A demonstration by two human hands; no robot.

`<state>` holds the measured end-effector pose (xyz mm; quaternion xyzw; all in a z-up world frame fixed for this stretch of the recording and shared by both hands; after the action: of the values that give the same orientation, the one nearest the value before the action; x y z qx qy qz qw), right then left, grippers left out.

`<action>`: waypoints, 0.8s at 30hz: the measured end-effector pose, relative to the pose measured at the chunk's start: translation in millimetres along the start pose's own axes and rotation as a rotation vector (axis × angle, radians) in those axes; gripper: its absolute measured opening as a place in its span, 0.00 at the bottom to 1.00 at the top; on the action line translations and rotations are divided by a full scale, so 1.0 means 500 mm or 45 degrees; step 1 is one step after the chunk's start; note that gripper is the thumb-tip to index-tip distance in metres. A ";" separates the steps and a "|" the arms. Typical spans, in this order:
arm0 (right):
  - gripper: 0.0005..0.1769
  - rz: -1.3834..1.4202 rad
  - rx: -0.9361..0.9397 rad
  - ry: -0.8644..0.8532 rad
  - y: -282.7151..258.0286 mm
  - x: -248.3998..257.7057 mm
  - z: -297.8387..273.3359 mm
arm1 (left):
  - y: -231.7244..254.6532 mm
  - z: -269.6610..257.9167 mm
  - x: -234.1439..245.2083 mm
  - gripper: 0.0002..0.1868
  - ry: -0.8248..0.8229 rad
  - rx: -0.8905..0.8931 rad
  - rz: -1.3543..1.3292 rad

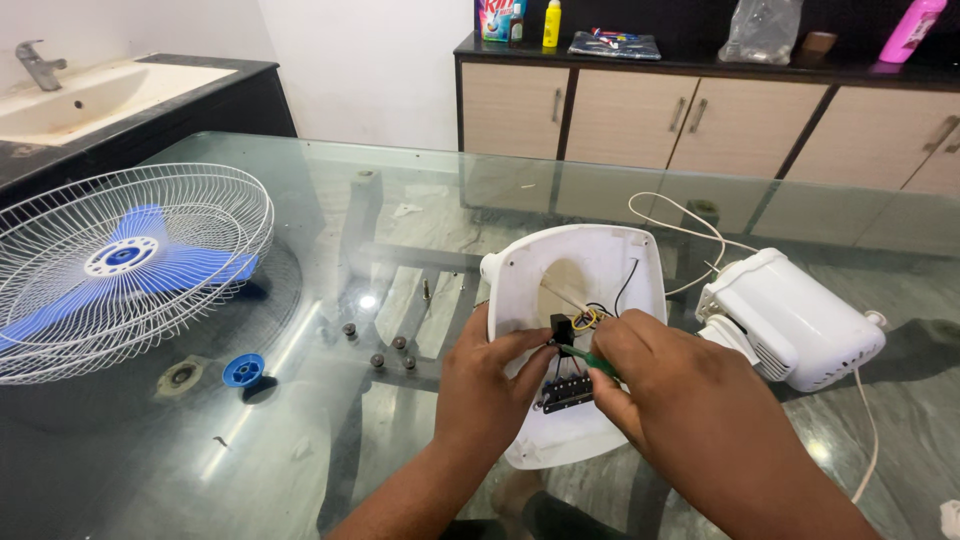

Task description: The person uses a screwdriver to adjust wires and components inside a white plastic housing on a glass table. They then attach a black plastic cover to the housing.

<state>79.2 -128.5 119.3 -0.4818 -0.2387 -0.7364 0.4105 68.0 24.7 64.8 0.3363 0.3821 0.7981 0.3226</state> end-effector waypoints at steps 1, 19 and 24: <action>0.17 -0.028 -0.017 -0.013 0.000 0.000 0.000 | 0.000 0.001 0.001 0.10 -0.002 0.004 -0.001; 0.15 -0.099 -0.056 0.056 0.007 -0.006 -0.009 | -0.008 -0.001 -0.004 0.11 0.019 -0.031 0.054; 0.16 -0.170 -0.144 -0.017 0.013 -0.011 -0.010 | -0.001 -0.003 -0.001 0.12 0.016 -0.029 0.056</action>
<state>83.2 -133.7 111.8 -0.4923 -0.2310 -0.7712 0.3310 67.5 23.7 63.7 0.3357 0.3675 0.8114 0.3064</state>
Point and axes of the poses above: each hand's wrist, its own z-axis towards the middle knuckle, its own x-axis out of the back of the hand, y = z × x, the point moved 10 cm from there along z, towards the middle knuckle, and after that the axes turned 15 degrees about x, right-handed, at the moved point
